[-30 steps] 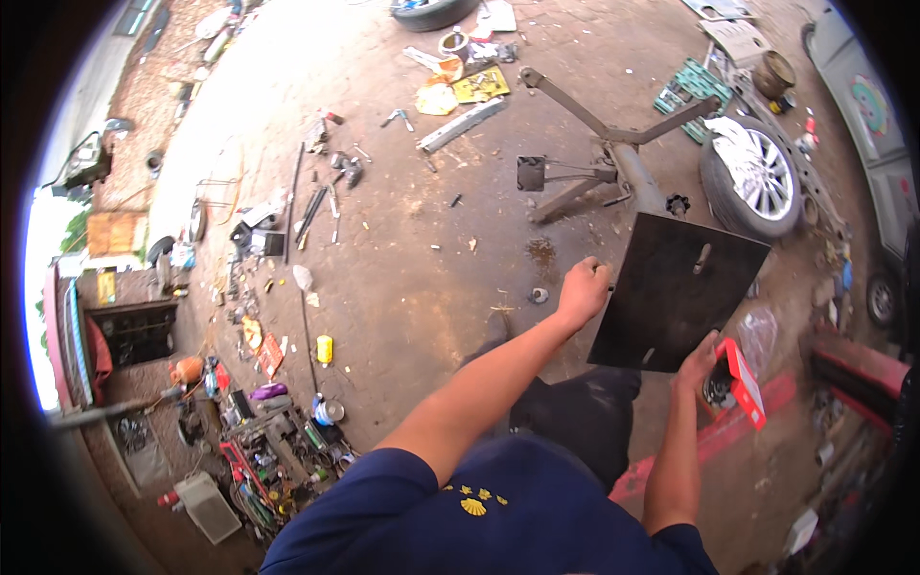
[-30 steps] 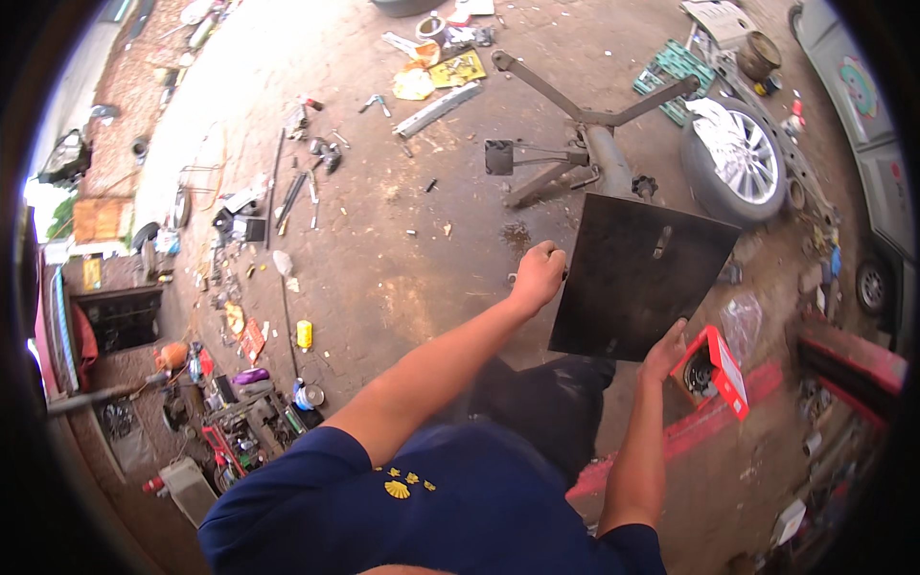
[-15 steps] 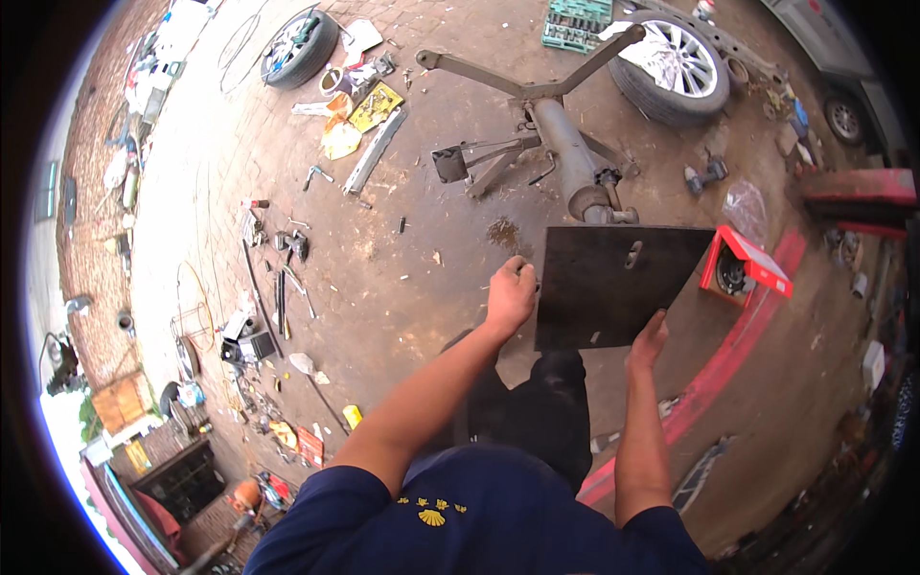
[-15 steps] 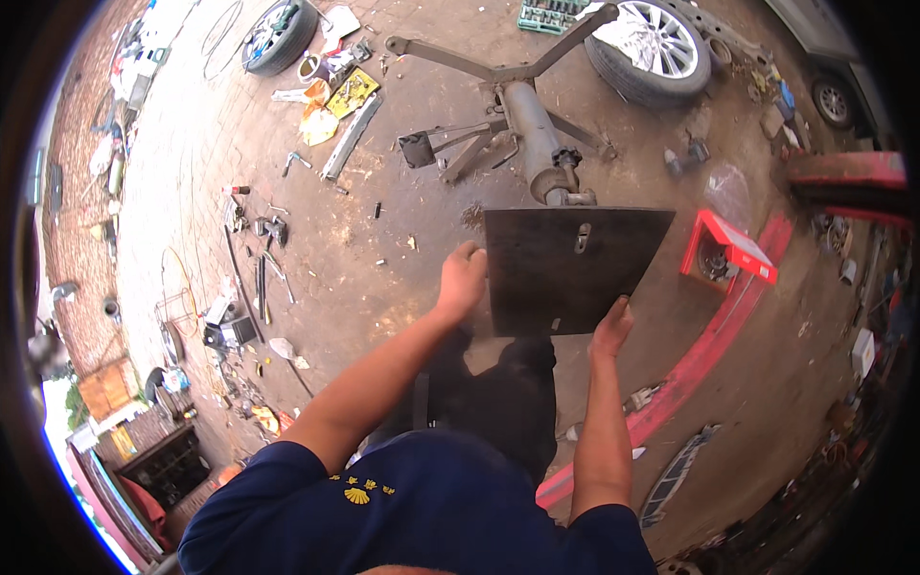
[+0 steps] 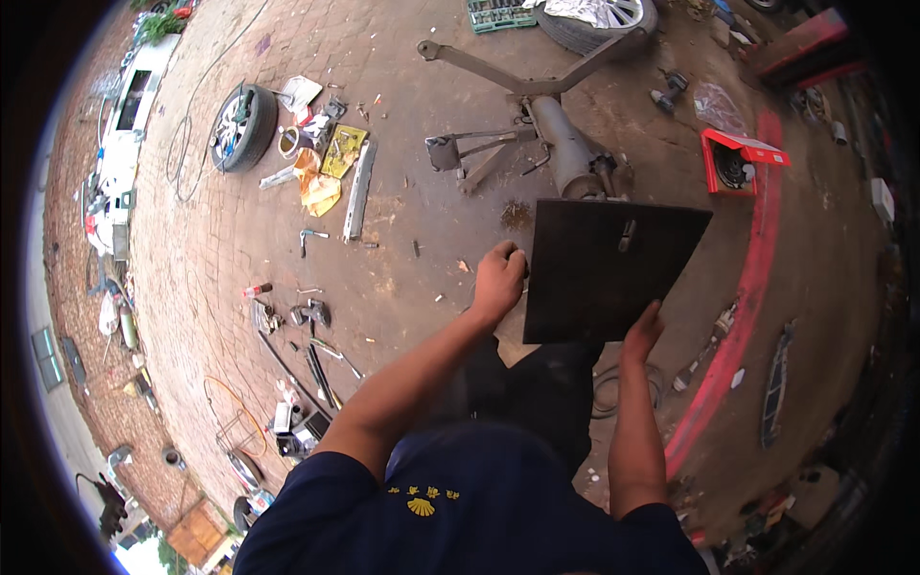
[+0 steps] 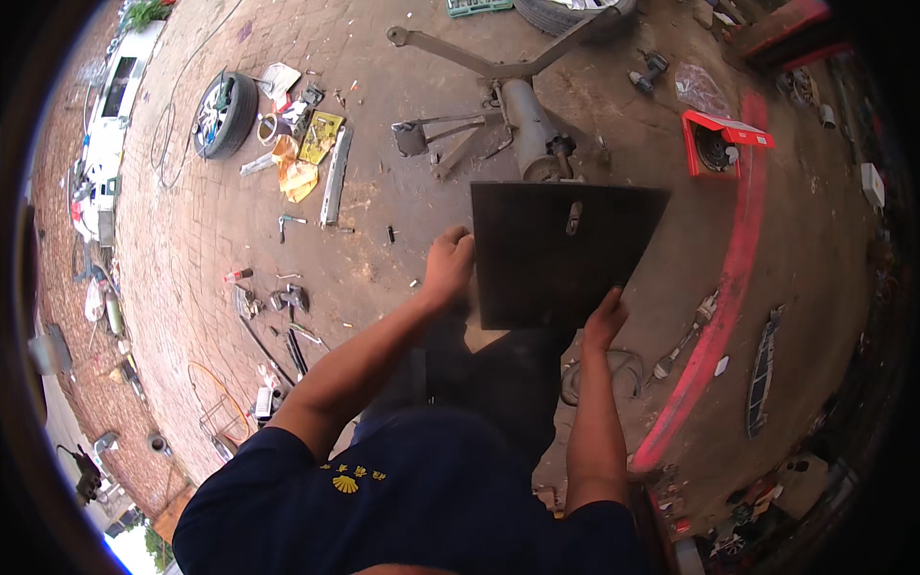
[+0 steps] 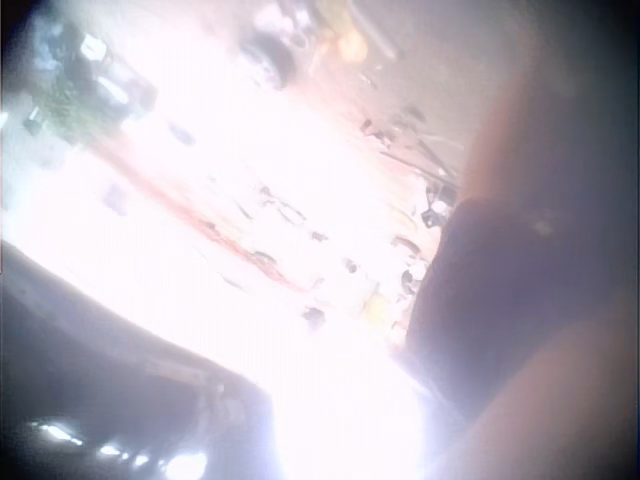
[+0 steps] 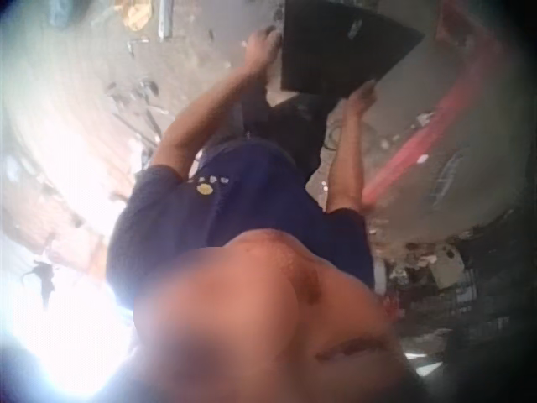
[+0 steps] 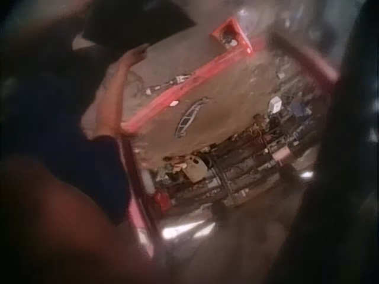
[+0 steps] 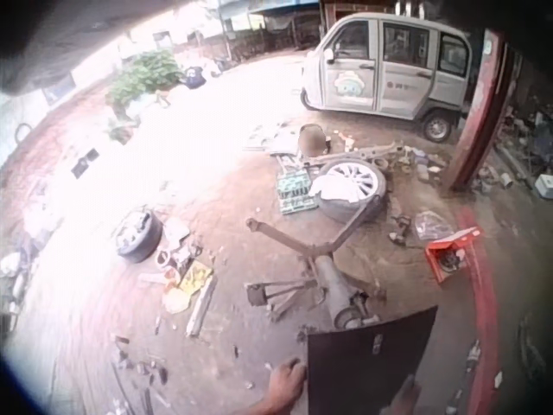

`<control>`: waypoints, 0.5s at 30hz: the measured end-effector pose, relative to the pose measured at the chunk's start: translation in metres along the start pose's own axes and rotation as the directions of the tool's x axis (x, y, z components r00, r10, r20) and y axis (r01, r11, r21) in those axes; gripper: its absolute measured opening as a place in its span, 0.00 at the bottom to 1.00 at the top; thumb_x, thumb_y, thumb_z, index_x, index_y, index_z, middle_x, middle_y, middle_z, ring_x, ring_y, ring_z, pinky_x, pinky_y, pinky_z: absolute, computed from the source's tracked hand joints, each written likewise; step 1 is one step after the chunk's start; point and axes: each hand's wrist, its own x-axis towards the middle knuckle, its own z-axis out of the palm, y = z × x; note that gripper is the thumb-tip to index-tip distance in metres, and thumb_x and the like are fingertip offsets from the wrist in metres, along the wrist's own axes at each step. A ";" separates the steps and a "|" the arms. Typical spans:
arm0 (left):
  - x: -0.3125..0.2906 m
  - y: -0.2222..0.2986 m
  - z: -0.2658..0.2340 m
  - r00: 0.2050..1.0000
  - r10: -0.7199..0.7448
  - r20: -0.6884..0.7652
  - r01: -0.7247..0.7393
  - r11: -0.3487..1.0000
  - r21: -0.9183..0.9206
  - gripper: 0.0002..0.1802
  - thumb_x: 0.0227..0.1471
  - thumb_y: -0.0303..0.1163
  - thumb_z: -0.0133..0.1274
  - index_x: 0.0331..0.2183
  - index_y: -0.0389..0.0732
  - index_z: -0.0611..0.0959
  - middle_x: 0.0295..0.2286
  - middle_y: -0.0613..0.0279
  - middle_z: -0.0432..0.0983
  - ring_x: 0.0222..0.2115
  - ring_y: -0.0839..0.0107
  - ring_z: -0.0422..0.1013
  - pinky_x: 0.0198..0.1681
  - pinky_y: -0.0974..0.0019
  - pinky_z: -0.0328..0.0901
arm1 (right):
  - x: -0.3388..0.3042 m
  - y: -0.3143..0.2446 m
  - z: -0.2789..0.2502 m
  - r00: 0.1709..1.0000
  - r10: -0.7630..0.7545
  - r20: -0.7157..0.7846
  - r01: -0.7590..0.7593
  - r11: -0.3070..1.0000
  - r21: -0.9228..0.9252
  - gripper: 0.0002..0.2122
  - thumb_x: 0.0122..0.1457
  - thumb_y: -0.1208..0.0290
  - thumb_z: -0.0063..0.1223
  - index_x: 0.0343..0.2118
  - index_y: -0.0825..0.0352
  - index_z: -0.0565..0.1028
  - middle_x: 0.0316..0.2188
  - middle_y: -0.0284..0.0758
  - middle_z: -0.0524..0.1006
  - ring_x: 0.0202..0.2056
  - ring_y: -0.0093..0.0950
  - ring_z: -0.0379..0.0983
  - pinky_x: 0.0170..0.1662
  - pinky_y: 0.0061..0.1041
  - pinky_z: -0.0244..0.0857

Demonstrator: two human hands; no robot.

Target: The person picks up a metal plate and a car grille from a cluttered workshop floor, carries them across the space, and places them down near other parts and tools.

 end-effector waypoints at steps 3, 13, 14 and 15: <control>-0.011 -0.021 -0.018 0.996 0.029 0.087 -0.028 1.000 -0.007 0.15 0.55 0.34 0.44 0.27 0.32 0.77 0.17 0.60 0.70 0.20 0.75 0.66 0.25 0.66 0.63 | -0.048 0.021 0.011 0.993 0.013 -0.114 -0.007 0.999 0.047 0.26 0.68 0.52 0.36 0.29 0.76 0.71 0.23 0.33 0.70 0.27 0.23 0.63 0.32 0.29 0.58; -0.044 -0.073 -0.046 0.976 0.054 0.213 -0.041 0.997 -0.069 0.20 0.63 0.41 0.45 0.31 0.33 0.80 0.20 0.68 0.72 0.21 0.82 0.63 0.24 0.72 0.59 | -0.147 0.073 0.025 0.977 0.184 -0.108 -0.159 0.964 0.211 0.30 0.69 0.49 0.33 0.48 0.81 0.69 0.45 0.48 0.74 0.45 0.36 0.70 0.50 0.31 0.61; -0.044 -0.078 -0.051 0.977 0.052 0.206 -0.039 0.997 -0.064 0.21 0.63 0.42 0.45 0.31 0.33 0.80 0.19 0.69 0.71 0.21 0.82 0.63 0.23 0.72 0.59 | -0.152 0.082 0.028 0.984 0.148 -0.103 -0.125 0.972 0.200 0.30 0.69 0.49 0.33 0.48 0.81 0.69 0.46 0.49 0.74 0.46 0.36 0.70 0.51 0.31 0.60; -0.045 -0.083 -0.056 0.981 0.060 0.185 -0.051 0.997 -0.053 0.22 0.63 0.43 0.45 0.30 0.33 0.80 0.19 0.69 0.71 0.21 0.82 0.62 0.23 0.71 0.58 | -0.158 0.092 0.030 0.976 0.183 -0.122 -0.162 0.973 0.167 0.30 0.69 0.49 0.33 0.48 0.81 0.69 0.47 0.49 0.73 0.46 0.37 0.70 0.52 0.32 0.60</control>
